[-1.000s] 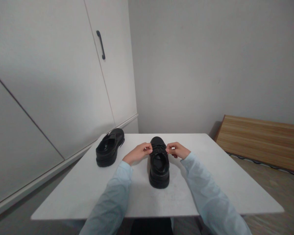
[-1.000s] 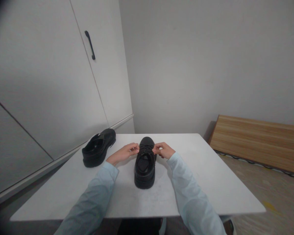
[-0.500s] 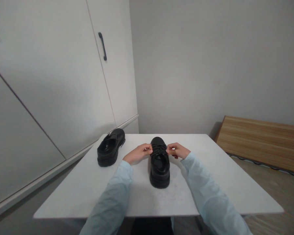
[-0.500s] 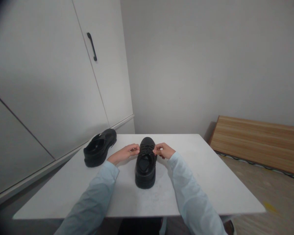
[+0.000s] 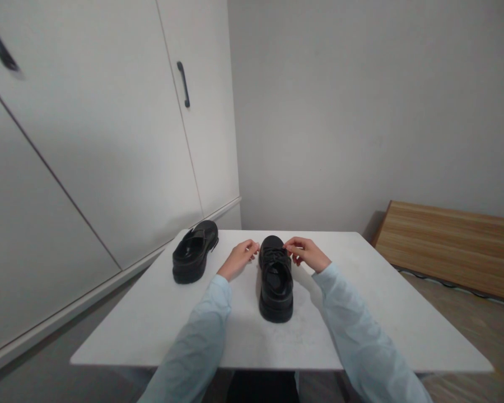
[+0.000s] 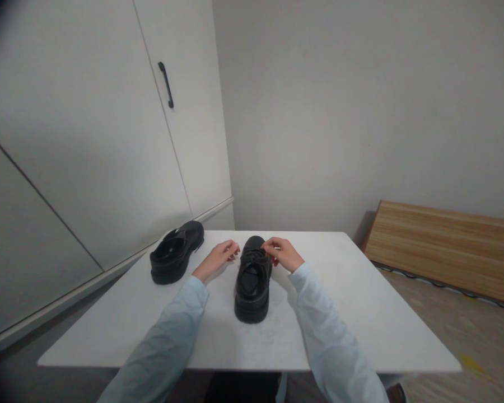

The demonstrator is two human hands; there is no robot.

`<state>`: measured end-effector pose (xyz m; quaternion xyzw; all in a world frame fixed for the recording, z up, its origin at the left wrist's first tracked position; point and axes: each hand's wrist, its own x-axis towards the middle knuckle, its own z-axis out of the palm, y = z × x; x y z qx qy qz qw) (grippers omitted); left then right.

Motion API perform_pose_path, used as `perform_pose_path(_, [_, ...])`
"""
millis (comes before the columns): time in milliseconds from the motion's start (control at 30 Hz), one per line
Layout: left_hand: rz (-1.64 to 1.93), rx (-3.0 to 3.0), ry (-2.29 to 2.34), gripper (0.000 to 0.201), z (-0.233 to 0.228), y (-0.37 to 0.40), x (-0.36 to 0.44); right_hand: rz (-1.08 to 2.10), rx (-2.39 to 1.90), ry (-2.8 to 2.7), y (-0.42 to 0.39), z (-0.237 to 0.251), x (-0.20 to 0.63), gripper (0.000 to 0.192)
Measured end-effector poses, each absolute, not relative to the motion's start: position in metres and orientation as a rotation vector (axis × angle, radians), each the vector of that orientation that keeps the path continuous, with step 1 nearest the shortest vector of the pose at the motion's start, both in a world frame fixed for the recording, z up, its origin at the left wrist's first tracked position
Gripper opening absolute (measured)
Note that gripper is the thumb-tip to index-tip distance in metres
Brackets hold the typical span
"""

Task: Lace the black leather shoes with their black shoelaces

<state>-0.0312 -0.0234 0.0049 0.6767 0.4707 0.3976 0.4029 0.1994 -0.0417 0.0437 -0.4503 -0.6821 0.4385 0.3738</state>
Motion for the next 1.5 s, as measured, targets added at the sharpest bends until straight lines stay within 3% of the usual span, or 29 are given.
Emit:
perform_pose_path(200, [1.079, 1.785, 1.262, 0.025, -0.002, -0.021, -0.032, 0.407, -1.181, -1.671, -0.077, 0.064, 0.185, 0.014])
perform_pose_path(367, [1.065, 1.839, 1.315, 0.021, -0.001, -0.023, -0.032, 0.11, -1.1, -2.005, -0.136, 0.07, 0.159, 0.015])
perform_pose_path(533, [1.054, 1.905, 1.358, 0.017, -0.001, -0.022, -0.032, -0.252, -1.278, -2.201, -0.173, 0.046, 0.134, 0.012])
perform_pose_path(633, [1.041, 1.95, 1.359, 0.016, -0.002, -0.021, -0.033, -0.36, -1.313, -2.177, -0.178, 0.029, 0.127, 0.024])
perform_pose_path(767, [1.015, 2.069, 1.397, 0.015, -0.007, -0.02, -0.034, -0.409, -1.353, -2.145, -0.175, 0.016, 0.124, 0.039])
perform_pose_path(1000, [0.841, 2.321, 1.535, 0.012, -0.012, -0.023, -0.035, -0.305, -1.428, -2.192, -0.166, 0.025, 0.125, 0.019])
perform_pose_path(1500, [0.702, 2.334, 1.609, 0.017, -0.008, -0.026, -0.033, -0.047, -1.345, -2.372, -0.138, 0.07, 0.158, 0.018])
